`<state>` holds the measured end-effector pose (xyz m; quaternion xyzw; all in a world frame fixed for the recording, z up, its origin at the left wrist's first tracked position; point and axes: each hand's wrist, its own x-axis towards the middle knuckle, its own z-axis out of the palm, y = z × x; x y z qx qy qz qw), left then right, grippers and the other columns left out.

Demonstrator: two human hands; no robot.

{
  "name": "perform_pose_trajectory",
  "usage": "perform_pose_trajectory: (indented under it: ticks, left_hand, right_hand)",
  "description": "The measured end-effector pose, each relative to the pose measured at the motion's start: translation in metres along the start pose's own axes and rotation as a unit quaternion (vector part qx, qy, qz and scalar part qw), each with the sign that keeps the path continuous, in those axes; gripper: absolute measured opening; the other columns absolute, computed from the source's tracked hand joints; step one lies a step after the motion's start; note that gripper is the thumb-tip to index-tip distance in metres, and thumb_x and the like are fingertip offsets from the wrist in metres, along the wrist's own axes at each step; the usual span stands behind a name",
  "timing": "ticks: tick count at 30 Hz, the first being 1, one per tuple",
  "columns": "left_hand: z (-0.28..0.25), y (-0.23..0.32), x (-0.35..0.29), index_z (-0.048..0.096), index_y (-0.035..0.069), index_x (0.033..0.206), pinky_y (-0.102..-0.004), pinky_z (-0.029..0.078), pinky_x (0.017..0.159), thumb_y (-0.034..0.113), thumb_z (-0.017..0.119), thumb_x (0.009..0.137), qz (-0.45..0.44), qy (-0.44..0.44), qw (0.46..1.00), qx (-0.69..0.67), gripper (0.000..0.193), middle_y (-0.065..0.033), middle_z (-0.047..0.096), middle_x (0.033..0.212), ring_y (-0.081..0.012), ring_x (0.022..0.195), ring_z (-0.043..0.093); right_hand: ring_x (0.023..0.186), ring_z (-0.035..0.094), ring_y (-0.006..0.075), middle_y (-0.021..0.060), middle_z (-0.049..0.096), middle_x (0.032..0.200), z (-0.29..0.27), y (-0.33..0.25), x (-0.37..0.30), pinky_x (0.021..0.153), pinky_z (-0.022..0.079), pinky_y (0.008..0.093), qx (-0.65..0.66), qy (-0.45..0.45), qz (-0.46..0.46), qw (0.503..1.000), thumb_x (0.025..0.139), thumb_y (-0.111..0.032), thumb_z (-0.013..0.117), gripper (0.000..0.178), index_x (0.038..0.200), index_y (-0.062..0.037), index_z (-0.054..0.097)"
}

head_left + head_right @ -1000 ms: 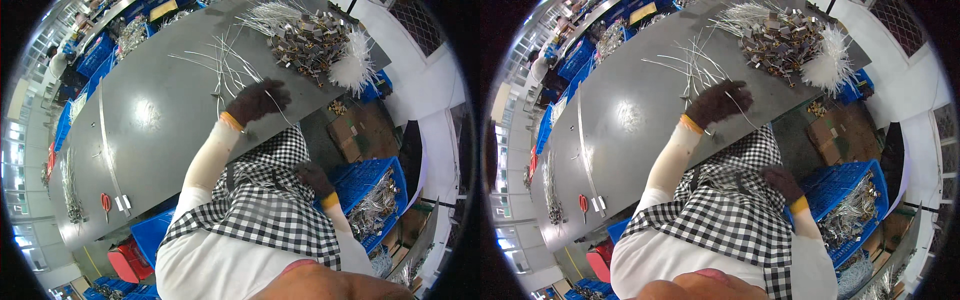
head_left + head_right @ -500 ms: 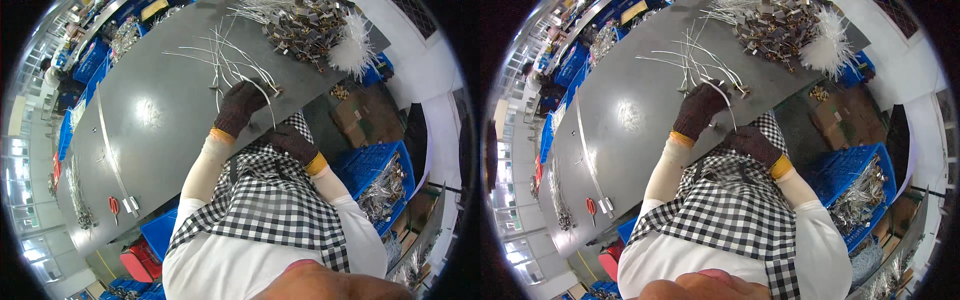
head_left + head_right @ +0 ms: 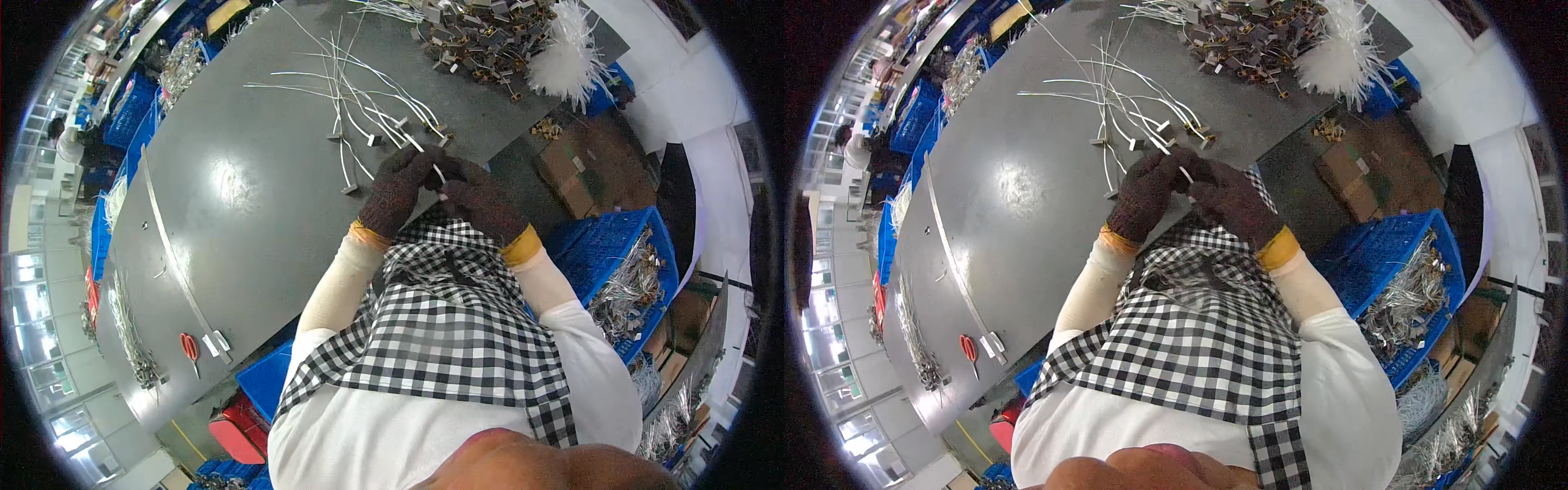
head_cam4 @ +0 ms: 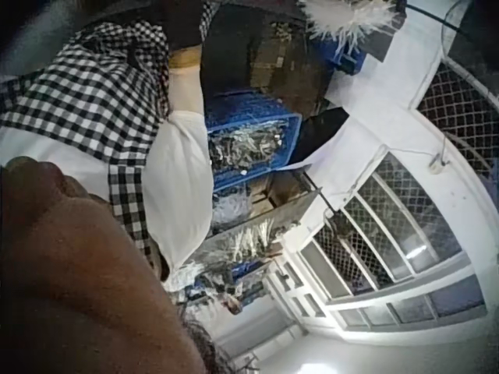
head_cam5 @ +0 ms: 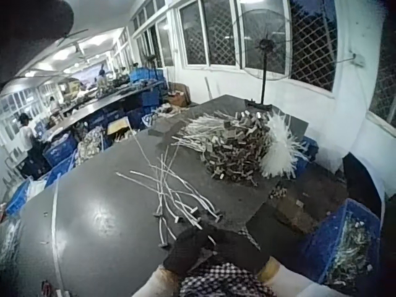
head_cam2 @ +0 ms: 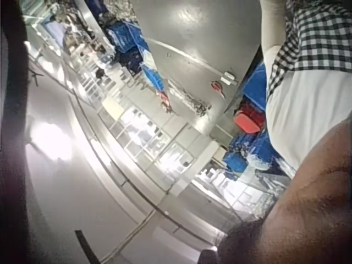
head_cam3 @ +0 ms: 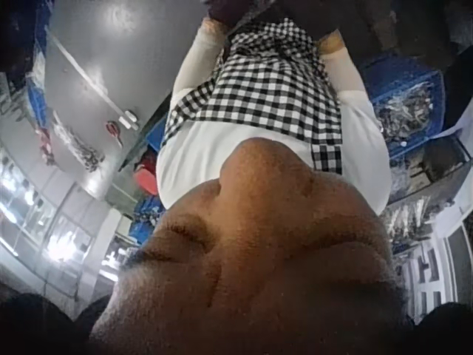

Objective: The person gathers white wires and metal components into a bundle, then picks up a white tie and wraps it around the group to secure them.

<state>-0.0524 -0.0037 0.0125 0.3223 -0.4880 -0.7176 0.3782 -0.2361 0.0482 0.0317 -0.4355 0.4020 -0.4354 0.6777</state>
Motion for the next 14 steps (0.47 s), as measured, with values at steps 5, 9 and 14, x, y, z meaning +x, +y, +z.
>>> perform_pose_trajectory:
  ticks: [5,9,14]
  left_hand:
    - [-0.071,-0.024,0.009,0.057,0.000,0.124,-0.0325,0.052,0.079,0.008,0.056,0.090,0.202,0.092,0.856,0.467,0.035,-0.0108,0.065,0.114,-0.0198,0.089,0.066]
    - [-0.138,0.021,-0.028,0.058,0.002,0.126,-0.0326,0.053,0.084,0.020,0.060,0.093,0.046,0.259,0.964,0.046,0.037,-0.0101,0.067,0.110,-0.0206,0.096,0.066]
    - [-0.232,0.060,-0.164,0.058,0.003,0.127,-0.0354,0.052,0.089,0.029,0.062,0.093,0.053,0.493,0.865,0.072,0.043,-0.0097,0.068,0.109,-0.0227,0.099,0.066]
  right_hand:
    - [0.087,0.061,0.0152,0.0108,0.059,0.122,0.022,0.012,0.032,0.075,0.051,0.0269,-0.082,0.026,-0.098,0.991,0.089,-0.017,0.065,0.052,0.137,-0.0055,0.050]
    - [0.110,0.059,0.0218,0.0121,0.056,0.128,-0.002,0.053,0.057,0.091,0.051,0.0330,-0.180,0.050,-0.107,0.976,0.087,-0.008,0.065,0.049,0.134,-0.0037,0.049]
    - [0.118,0.054,0.0189,0.0133,0.051,0.134,0.000,0.088,0.070,0.095,0.049,0.0346,-0.138,-0.118,0.062,0.981,0.087,-0.011,0.067,0.059,0.140,-0.0102,0.042]
